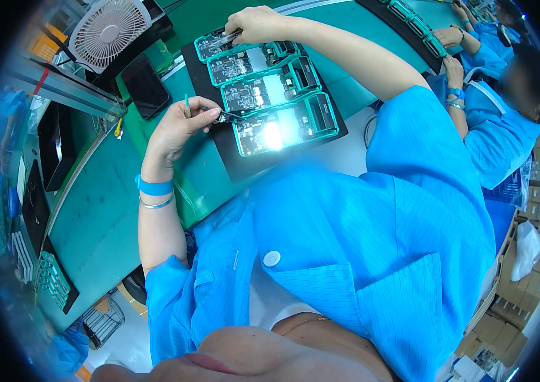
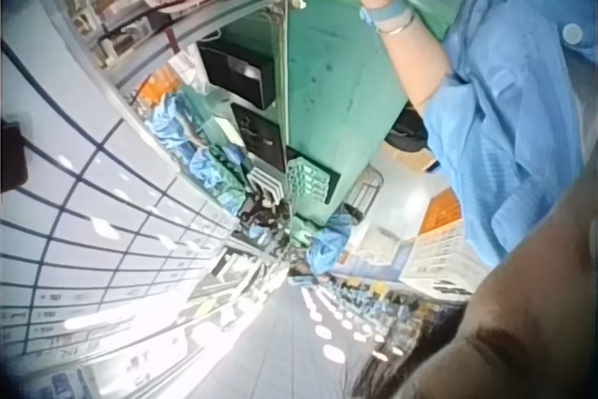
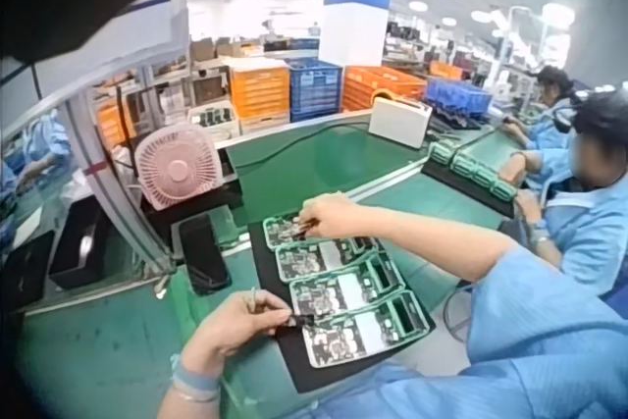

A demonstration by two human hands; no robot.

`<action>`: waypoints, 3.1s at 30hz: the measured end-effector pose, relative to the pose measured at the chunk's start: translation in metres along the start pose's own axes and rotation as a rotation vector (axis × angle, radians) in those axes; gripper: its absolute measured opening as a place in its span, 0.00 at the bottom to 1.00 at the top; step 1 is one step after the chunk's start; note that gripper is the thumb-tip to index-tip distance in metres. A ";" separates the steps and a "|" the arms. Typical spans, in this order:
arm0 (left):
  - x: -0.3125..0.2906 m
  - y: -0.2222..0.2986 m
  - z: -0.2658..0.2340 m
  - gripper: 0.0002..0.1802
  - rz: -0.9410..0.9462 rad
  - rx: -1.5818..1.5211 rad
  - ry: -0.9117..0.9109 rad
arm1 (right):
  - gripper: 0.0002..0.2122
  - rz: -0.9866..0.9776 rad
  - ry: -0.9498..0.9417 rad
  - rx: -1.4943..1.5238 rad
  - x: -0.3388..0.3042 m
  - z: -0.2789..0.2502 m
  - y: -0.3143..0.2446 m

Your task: Assembling or inspecting electronic components on printed circuit boards at an assembly line station.

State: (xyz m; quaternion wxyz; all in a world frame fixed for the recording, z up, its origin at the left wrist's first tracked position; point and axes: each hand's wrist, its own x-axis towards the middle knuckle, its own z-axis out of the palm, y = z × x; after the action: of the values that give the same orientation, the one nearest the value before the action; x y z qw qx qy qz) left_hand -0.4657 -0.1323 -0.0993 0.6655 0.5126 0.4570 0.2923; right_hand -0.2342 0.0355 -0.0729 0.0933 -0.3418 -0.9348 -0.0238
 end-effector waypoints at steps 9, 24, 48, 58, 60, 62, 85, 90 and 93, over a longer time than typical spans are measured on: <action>-0.001 0.002 -0.003 0.11 -0.019 -0.070 0.062 | 0.11 0.063 -0.159 0.034 -0.005 0.001 -0.001; 0.002 -0.006 -0.005 0.10 0.031 -0.123 0.154 | 0.08 0.002 0.018 -0.031 -0.008 0.010 -0.012; 0.007 -0.017 0.002 0.04 0.093 0.182 0.195 | 0.11 0.135 -0.192 0.181 -0.059 -0.012 -0.046; 0.007 -0.017 0.000 0.04 0.125 0.281 0.204 | 0.10 0.114 -0.145 0.253 -0.063 -0.005 -0.043; 0.007 -0.015 0.003 0.04 0.135 0.258 0.200 | 0.10 0.097 -0.116 0.256 -0.063 -0.003 -0.045; 0.006 -0.015 0.008 0.04 0.229 0.211 0.214 | 0.09 0.084 -0.086 0.259 -0.064 0.000 -0.047; 0.010 -0.025 0.093 0.05 0.766 0.803 0.578 | 0.13 0.106 0.239 0.536 -0.118 -0.042 -0.030; 0.010 -0.034 0.093 0.05 0.798 0.915 0.617 | 0.11 0.160 0.289 0.673 -0.143 -0.050 -0.037; 0.010 -0.034 0.092 0.05 0.810 0.986 0.599 | 0.11 0.177 0.305 0.742 -0.153 -0.053 -0.037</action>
State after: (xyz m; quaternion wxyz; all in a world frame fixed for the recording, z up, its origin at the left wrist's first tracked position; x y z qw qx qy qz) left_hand -0.3809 -0.1718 -0.1296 0.0401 0.7818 0.4729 0.4044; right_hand -0.1349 -0.0960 -0.0496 0.3494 -0.3568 -0.8224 0.2724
